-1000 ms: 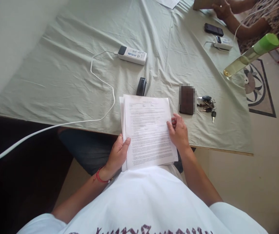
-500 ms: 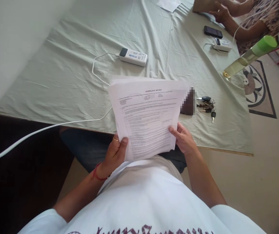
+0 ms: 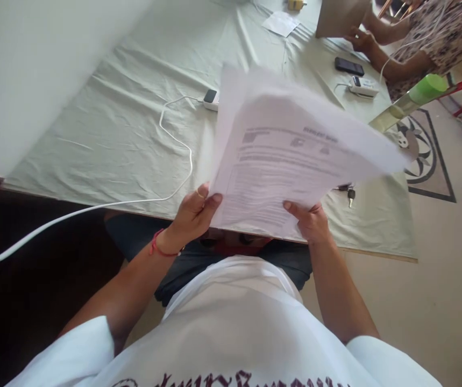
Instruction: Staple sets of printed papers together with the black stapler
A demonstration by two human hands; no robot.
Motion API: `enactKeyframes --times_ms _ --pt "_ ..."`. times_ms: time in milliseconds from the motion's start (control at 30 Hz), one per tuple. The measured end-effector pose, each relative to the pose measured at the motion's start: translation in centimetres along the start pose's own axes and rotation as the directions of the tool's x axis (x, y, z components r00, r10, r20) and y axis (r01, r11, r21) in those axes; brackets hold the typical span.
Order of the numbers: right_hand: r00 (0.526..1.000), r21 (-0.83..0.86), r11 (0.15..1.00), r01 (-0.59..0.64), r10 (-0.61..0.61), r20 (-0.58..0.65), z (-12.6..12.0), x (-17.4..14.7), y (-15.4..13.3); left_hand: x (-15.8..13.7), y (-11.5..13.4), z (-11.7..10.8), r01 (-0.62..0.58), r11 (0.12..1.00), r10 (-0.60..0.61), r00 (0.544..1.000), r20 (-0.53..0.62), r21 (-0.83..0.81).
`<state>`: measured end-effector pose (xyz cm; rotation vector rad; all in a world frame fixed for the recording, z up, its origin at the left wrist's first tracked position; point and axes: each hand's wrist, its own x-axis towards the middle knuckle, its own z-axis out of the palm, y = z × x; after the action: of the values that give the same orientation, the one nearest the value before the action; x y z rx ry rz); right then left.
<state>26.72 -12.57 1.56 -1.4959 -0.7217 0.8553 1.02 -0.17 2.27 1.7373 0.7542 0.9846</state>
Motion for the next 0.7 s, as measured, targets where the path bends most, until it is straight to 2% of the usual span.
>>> enactKeyframes --times_ms 100,167,267,400,467,567,700 --pt "0.974 -0.011 0.975 0.222 -0.222 -0.047 0.5 1.3 -2.3 2.7 0.8 -0.4 -0.016 0.996 0.015 1.0 -0.013 -0.084" --pt "0.954 -0.005 0.956 0.294 -0.294 -0.056 0.5 2.0 -3.1 4.1 1.2 -0.6 0.004 0.983 -0.006 1.0 -0.006 -0.184" --pt "0.973 -0.028 0.973 0.23 -0.229 0.017 0.1 2.3 -2.8 5.2 1.2 -0.7 0.065 0.951 -0.066 0.998 0.009 -0.303" --pt "0.984 -0.088 0.99 0.114 -0.1 0.145 -0.5 1.8 -1.2 5.0 0.1 -0.9 0.129 0.943 -0.095 0.988 0.126 -0.307" --pt "0.982 -0.072 0.991 0.112 -0.1 0.16 -0.5 1.4 -0.9 4.6 -0.5 -1.0 0.152 0.937 -0.1 0.979 0.175 -0.316" --pt "0.975 -0.05 0.99 0.134 -0.122 0.183 -0.1 1.0 -1.1 4.1 -1.1 -1.1 0.153 0.925 -0.092 0.978 0.187 -0.348" --pt "0.968 -0.055 0.992 0.112 -0.096 0.232 0.8 1.1 -1.3 3.8 -1.5 -0.8 0.145 0.944 -0.065 0.963 0.263 -0.295"
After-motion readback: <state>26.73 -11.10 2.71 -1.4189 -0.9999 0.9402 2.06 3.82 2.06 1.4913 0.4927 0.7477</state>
